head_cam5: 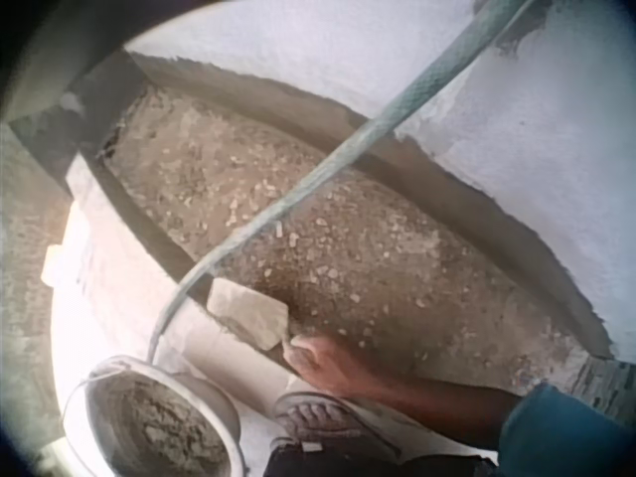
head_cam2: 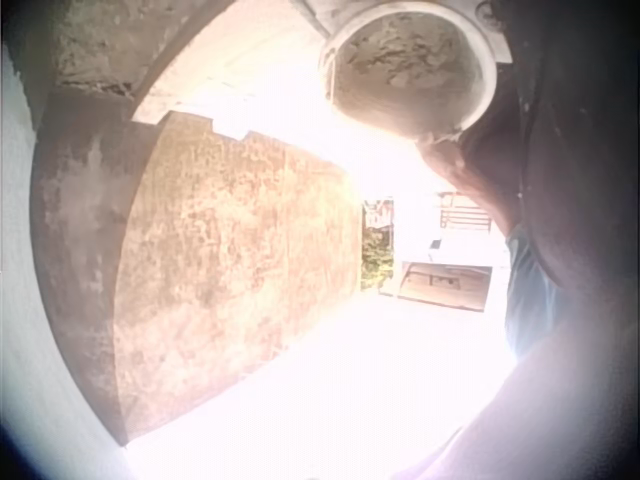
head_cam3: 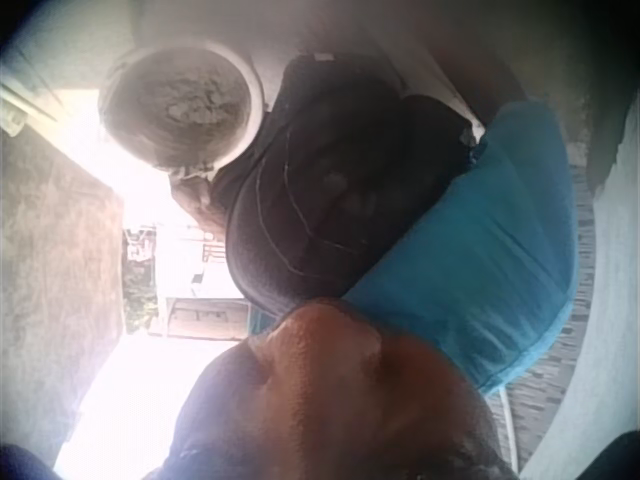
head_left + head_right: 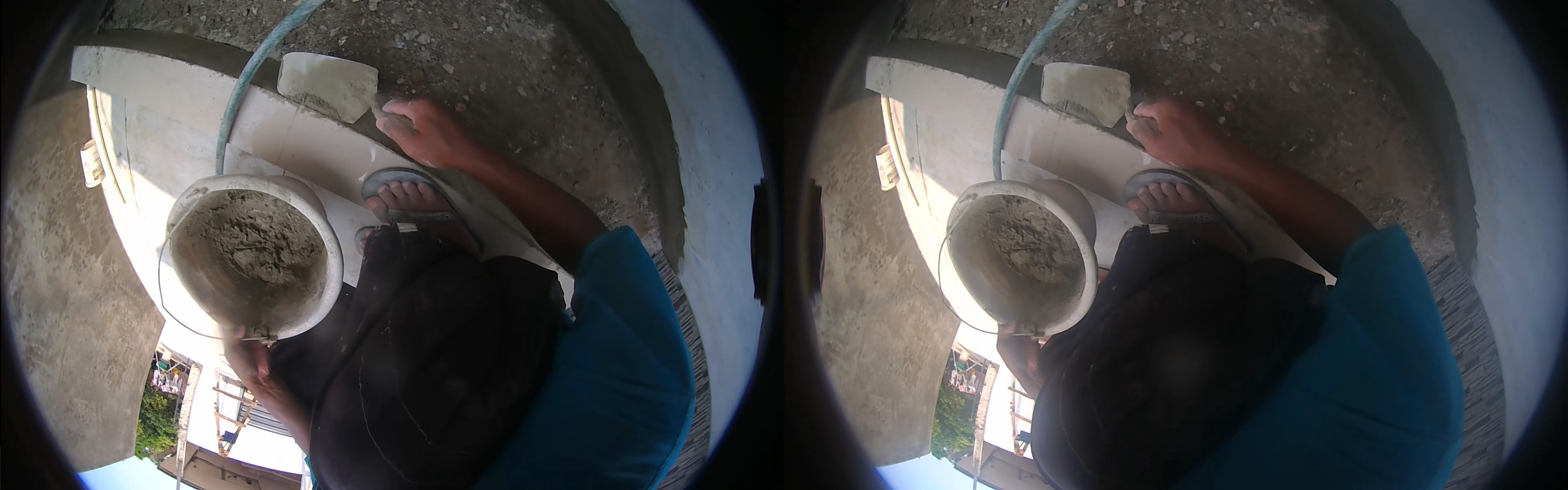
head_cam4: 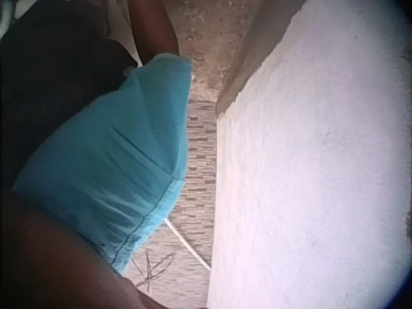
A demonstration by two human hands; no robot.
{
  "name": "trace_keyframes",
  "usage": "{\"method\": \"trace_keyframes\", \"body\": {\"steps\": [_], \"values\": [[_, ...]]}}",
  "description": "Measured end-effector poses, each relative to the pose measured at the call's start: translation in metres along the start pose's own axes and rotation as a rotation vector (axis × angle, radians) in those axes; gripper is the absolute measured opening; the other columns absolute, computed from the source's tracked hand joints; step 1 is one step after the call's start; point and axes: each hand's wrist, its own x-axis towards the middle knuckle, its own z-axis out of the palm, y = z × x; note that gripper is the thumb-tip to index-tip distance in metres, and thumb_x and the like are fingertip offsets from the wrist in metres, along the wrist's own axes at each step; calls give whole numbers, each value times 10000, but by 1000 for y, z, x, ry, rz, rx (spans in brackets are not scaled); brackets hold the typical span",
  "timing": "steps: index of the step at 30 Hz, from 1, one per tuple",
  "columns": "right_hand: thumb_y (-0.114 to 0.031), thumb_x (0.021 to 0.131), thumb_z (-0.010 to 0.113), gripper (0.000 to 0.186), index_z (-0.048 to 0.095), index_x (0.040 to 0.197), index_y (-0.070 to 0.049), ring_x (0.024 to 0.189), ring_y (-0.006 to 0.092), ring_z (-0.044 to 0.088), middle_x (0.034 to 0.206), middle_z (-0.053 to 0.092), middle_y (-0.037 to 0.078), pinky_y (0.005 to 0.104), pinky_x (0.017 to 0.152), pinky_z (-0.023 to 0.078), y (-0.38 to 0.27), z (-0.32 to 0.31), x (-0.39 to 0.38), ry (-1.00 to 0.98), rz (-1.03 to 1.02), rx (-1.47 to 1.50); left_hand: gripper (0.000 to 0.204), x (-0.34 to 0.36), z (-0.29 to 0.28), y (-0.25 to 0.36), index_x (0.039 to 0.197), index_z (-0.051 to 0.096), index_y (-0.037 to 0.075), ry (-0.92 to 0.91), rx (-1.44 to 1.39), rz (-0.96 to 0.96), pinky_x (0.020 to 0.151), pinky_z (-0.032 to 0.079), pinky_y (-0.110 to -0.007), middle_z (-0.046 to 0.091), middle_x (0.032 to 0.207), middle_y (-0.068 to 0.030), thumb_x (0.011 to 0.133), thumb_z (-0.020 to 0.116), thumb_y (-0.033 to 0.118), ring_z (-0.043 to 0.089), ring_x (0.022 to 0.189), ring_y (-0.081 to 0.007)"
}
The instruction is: The person scoops cement from a bucket with a trowel and applies it to a concrete surface, smoothing it in place. The person repeatedly scoops and spreads the cement along the edge of the surface.
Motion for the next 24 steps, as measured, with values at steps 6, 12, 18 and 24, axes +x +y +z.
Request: {"method": "trace_keyframes", "body": {"steps": [6, 12, 18, 24], "values": [[-376, 962, 604, 438, 672, 1144, 17, 914, 363, 708, 1012, 712, 202, 436, 841, 543, -68, -45, -24, -249, 176, 306, 631, -14, 34, 8, 1376, 481, 33, 68, -12, 17, 574, 523, -370, 615, 1076, -115, 777, 668, 97, 615, 851, -256], [-343, 956, 641, 351, 675, 1141, -47, 918, 357, 700, 1025, 701, 144, 453, 805, 547, -128, -28, -51, -372, -397, 158, 574, -8, 37, 8, 1334, 505, 33, 101, -22, -29, 633, 529, -411, 618, 1070, -126, 785, 661, 99, 614, 846, -278], [-328, 954, 647, 348, 679, 1155, -46, 901, 365, 701, 1019, 711, 150, 459, 804, 548, -100, -27, -60, -209, -328, 122, 540, -6, 27, 7, 1303, 523, 26, 29, -37, -48, 644, 530, -415, 621, 1067, -119, 789, 665, 115, 618, 834, -287], [-404, 970, 621, 456, 677, 1196, -12, 1009, 405, 684, 1084, 708, 222, 440, 903, 522, 53, -16, -42, 199, 211, -93, 520, 0, 40, 7, 1299, 538, 30, -32, -53, -58, 624, 544, -419, 639, 1054, -119, 807, 671, 132, 633, 823, -274]]}}
